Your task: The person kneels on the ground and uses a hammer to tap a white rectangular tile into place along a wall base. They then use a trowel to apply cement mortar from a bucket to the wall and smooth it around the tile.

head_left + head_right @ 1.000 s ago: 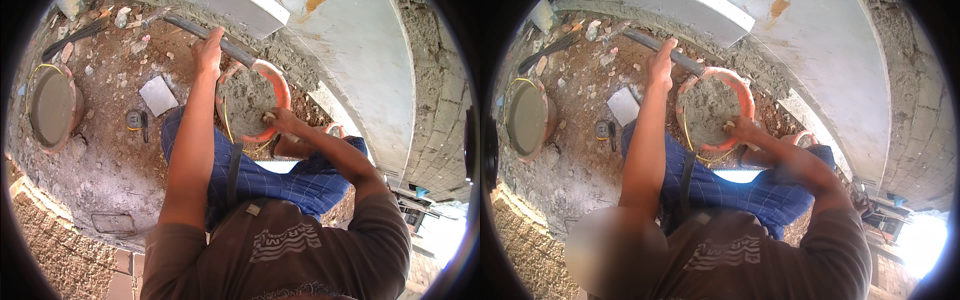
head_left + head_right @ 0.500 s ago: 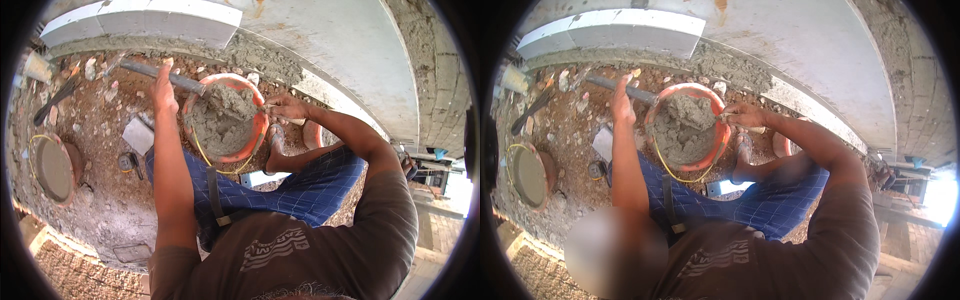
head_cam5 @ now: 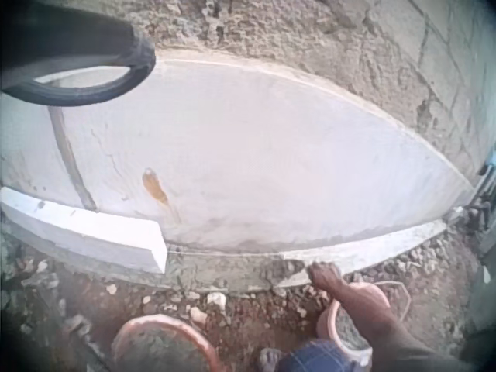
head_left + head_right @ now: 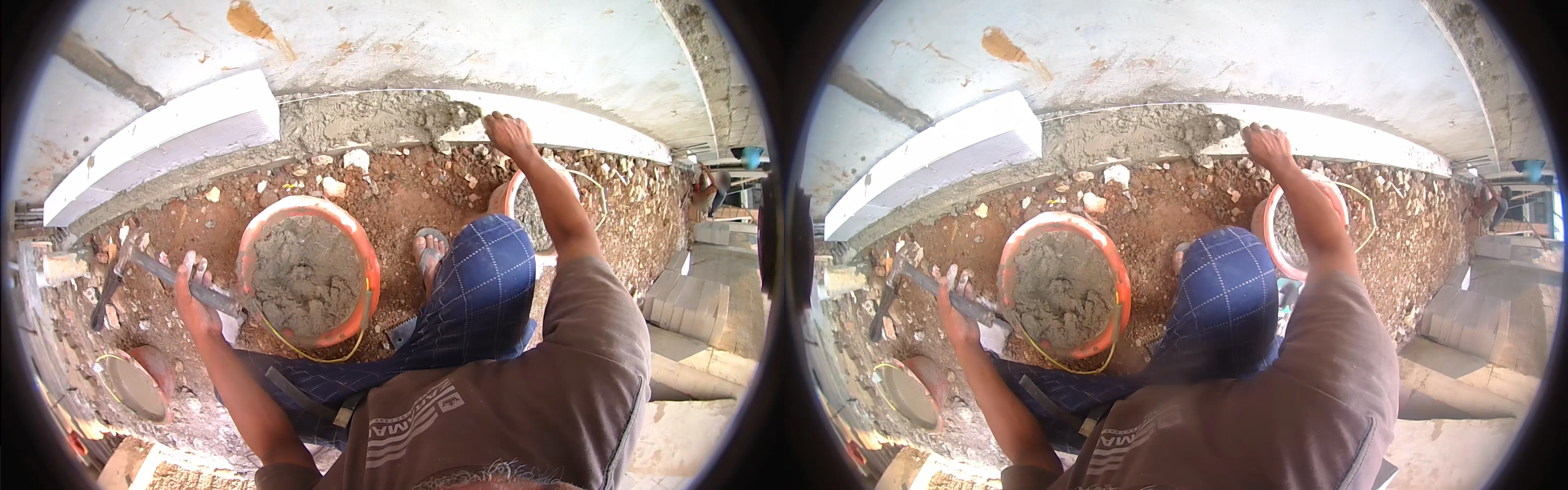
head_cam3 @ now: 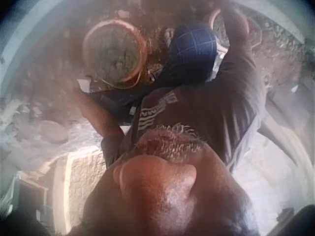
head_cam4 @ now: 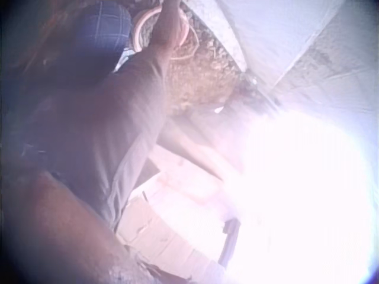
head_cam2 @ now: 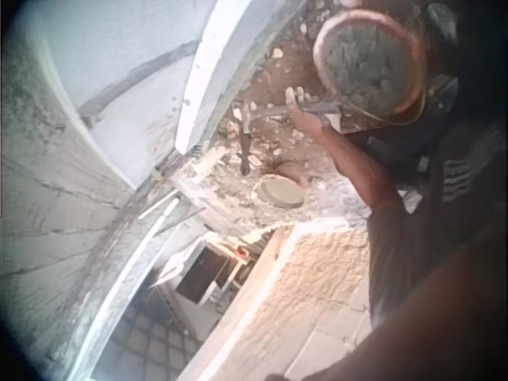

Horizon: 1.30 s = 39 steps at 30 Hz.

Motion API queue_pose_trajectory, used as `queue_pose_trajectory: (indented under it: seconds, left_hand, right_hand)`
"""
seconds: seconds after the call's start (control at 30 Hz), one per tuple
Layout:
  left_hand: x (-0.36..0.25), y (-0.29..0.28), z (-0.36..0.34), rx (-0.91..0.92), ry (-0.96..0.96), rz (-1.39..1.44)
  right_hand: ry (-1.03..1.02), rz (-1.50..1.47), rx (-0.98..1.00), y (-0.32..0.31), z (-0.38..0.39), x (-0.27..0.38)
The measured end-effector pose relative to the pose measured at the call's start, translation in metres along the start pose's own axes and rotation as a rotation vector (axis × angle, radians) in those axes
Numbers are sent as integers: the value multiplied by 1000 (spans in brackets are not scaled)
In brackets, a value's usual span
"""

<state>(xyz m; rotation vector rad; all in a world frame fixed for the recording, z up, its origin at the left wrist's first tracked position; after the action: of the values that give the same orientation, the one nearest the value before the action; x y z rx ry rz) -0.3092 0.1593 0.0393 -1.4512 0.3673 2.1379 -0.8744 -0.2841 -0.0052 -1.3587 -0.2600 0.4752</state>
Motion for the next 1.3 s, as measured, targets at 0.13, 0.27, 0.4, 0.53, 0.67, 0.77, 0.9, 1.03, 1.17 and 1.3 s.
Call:
queue_pose_trajectory:
  seconds: [0.13,0.27,0.4,0.53,0.67,0.77,0.9,1.03,1.17,1.3]
  left_hand:
    - [-12,-19,25,-98,-59,53]
    - [-7,-28,47,-139,-85,-7]
    - [-32,13,65,-231,-72,-45]
    - [-35,8,78,-282,-142,-18]
    - [-53,15,85,-311,-38,-66]
    - [-65,15,95,-351,4,-71]
    - [-77,-6,112,-435,46,-87]
    - [-100,10,130,-421,19,-167]
    - [-103,-15,137,-457,-40,-183]
    - [-113,-5,130,-344,2,-187]
  right_hand:
    - [260,-198,41,-1,-10,15]
    - [300,-276,-143,3,28,11]
    - [255,-382,-89,8,15,-20]
    - [270,-753,10,14,4,-13]
    - [351,-678,144,54,-12,-20]
    - [177,-600,349,60,-31,-27]
    - [409,-1026,238,65,-8,-16]
    - [1043,-1846,223,69,10,34]
    - [592,-1344,244,81,0,57]
    - [37,-700,153,125,-11,15]
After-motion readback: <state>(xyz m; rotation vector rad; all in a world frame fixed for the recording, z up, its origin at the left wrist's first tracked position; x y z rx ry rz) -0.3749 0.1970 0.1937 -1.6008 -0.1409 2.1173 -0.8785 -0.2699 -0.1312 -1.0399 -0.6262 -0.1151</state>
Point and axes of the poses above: each hand's wrist, its own z-axis away from the middle knuckle, its own y-axis out of the palm, x = y × z, the point moved 3 cm from there along -z, towards the middle knuckle, and after that the axes turned 12 degrees about -z, right-handed, at the moved point
